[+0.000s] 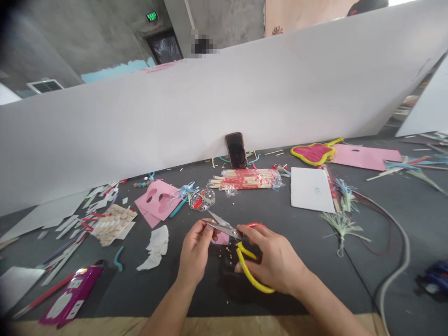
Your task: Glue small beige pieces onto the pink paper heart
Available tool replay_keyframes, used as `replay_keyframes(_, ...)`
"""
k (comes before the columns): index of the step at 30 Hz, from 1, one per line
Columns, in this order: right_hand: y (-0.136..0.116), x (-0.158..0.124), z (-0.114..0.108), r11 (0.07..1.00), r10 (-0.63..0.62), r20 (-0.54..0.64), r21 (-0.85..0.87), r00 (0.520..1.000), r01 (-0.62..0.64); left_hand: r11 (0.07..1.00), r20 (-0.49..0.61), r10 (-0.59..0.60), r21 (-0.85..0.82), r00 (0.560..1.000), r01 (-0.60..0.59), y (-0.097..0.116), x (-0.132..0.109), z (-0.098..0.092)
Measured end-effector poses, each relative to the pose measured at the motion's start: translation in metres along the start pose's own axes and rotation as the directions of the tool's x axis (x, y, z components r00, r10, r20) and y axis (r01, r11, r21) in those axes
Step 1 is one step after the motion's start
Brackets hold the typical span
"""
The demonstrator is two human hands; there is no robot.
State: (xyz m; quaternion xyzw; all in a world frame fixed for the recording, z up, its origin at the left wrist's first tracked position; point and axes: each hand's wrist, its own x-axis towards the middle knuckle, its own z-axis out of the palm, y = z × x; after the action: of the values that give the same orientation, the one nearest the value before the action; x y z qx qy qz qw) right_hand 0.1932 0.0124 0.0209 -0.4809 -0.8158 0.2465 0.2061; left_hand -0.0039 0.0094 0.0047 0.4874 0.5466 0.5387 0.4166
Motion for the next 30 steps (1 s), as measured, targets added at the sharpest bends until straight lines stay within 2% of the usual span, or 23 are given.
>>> replay_keyframes(4, -0.002, 0.0, 0.001, 1.0, -0.007, 0.032, 0.013, 0.999, 0.007, 1.0, 0.009, -0.021, 0.01, 1.0, 0.021, -0.003, -0.001, 0.0)
replay_keyframes(11, 0.0, -0.001, 0.002, 1.0, 0.002, 0.063, 0.027, 0.998, -0.004, 0.998, 0.068, 0.012, 0.06, 0.998, -0.016, -0.004, -0.002, 0.002)
replay_keyframes(19, 0.006, -0.001, 0.016, 0.986, -0.142, 0.031, -0.087, 0.989, 0.144, 0.985, 0.089, 0.029, 0.167, 0.996, -0.043, -0.005, -0.001, -0.002)
replay_keyframes(30, 0.002, -0.006, 0.019, 0.989, -0.121, 0.067, -0.08, 0.99, 0.127, 0.983, 0.096, 0.019, 0.179, 0.995, -0.036, -0.001, -0.001, 0.001)
